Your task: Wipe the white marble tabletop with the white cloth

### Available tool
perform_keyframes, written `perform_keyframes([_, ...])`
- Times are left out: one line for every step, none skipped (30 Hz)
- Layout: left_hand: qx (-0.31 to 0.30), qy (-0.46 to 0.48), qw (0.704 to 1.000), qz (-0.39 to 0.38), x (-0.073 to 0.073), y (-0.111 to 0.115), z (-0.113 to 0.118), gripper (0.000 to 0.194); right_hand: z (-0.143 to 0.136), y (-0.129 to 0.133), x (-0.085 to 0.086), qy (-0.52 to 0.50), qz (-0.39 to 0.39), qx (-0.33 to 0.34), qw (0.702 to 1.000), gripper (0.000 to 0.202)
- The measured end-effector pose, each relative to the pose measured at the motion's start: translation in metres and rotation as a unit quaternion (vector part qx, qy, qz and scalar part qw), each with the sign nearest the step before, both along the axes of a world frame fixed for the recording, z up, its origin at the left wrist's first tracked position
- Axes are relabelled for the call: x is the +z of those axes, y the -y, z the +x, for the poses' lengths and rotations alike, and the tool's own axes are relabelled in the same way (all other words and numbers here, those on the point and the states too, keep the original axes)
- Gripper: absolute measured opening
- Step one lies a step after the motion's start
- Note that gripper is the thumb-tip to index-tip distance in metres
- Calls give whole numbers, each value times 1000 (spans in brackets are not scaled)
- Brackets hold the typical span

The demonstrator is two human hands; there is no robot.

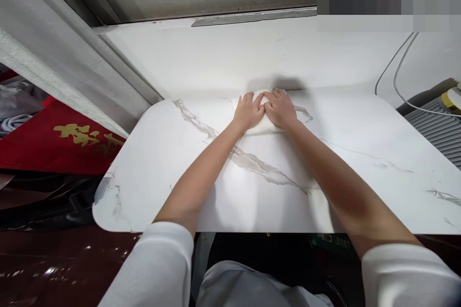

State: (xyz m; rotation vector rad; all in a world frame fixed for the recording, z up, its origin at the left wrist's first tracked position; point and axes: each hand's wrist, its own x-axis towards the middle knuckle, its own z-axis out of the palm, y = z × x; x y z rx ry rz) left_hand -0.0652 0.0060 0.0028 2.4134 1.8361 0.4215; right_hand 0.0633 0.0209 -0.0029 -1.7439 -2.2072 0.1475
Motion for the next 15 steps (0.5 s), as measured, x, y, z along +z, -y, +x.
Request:
perform_keyframes([0, 2, 1000, 2, 0, -7, 2, 52, 2, -6, 0, -4, 0, -6, 1000, 55])
perform_keyframes([1, 4, 1000, 3, -1, -12, 4, 52, 3, -10, 0, -8, -2, -12, 1000, 56])
perform_keyframes([3, 4, 1000, 3, -1, -16, 6, 52, 5, -13, 0, -12, -4, -17, 1000, 56])
perform_keyframes([5, 4, 1000, 3, -1, -18, 7, 51, 5, -14, 1, -15, -6, -20, 1000, 57])
perform_keyframes([8, 2, 1000, 3, -1, -19, 8, 51, 6, -14, 2, -16, -9, -21, 1000, 57])
perform_keyframes([9, 0, 1000, 4, -1, -19, 9, 51, 6, -13, 2, -16, -10, -20, 1000, 57])
perform_keyframes([10, -4, 1000, 4, -1, -18, 9, 51, 6, -10, 3, -14, -11, -19, 1000, 57])
perform_keyframes([9, -8, 1000, 5, -1, -15, 9, 52, 6, -7, 4, -10, -11, -18, 1000, 57])
perform_keyframes([9, -13, 1000, 5, -2, -12, 10, 52, 6, -3, 4, -7, -11, -16, 1000, 57])
perform_keyframes([10, -17, 1000, 5, -2, -7, 11, 52, 7, 1, 5, -3, -13, -16, 1000, 57])
perform_keyframes([10, -21, 1000, 6, -2, -2, 12, 52, 8, 7, 5, 1, -16, -17, 1000, 58])
perform_keyframes([10, -23, 1000, 5, -1, 5, 13, 52, 9, 14, 6, 5, -19, -18, 1000, 58])
perform_keyframes([9, -24, 1000, 5, -1, 13, 15, 52, 12, 22, 6, 9, -22, -20, 1000, 58])
perform_keyframes([8, -24, 1000, 4, -1, 22, 18, 52, 15, 30, 7, 14, -24, -20, 999, 58])
perform_keyframes([6, -24, 1000, 3, -1, 32, 21, 52, 18, 40, 7, 19, -25, -20, 999, 59])
